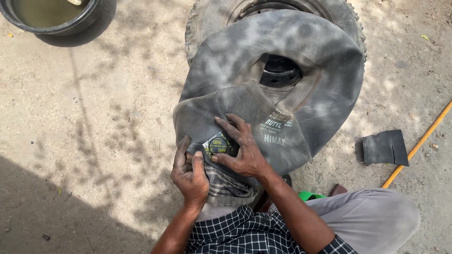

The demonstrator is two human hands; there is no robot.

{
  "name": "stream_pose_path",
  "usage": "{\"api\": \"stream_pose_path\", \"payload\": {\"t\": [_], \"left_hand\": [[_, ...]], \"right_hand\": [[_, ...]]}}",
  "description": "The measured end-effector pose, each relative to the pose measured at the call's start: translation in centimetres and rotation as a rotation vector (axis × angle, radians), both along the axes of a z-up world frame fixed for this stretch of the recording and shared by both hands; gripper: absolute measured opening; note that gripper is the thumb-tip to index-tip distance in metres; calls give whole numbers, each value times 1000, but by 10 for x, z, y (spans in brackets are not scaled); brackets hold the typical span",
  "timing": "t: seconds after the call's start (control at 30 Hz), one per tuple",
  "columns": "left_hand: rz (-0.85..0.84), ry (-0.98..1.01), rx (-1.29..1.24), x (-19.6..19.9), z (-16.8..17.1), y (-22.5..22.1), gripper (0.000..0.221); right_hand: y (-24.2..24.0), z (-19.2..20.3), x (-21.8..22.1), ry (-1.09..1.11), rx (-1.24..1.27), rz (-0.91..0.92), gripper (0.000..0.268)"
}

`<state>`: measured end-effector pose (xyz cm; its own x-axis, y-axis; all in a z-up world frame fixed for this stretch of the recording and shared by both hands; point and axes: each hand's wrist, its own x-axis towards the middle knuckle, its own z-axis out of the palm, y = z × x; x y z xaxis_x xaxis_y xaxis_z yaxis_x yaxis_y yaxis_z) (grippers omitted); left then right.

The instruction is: Applying a rubber patch and adhesive to a large inner tube.

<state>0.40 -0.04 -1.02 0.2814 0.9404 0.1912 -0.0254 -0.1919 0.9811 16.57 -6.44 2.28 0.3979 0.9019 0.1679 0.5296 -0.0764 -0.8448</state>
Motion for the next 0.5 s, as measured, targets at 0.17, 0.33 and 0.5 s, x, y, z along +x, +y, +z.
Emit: {"api": "stream_pose_path", "payload": {"t": [0.17,0.33,0.5], "left_hand": [[-1,25,-13,1,4,3,42],[-26,-36,-29,1,0,2,44],[8,-32,-19,0,-2,-1,43]], "right_hand": [[29,-5,10,25,-138,-59,82],[17,-12,32,280,-92,-24,64],[-18,-20,19,220,58,108,79]]}}
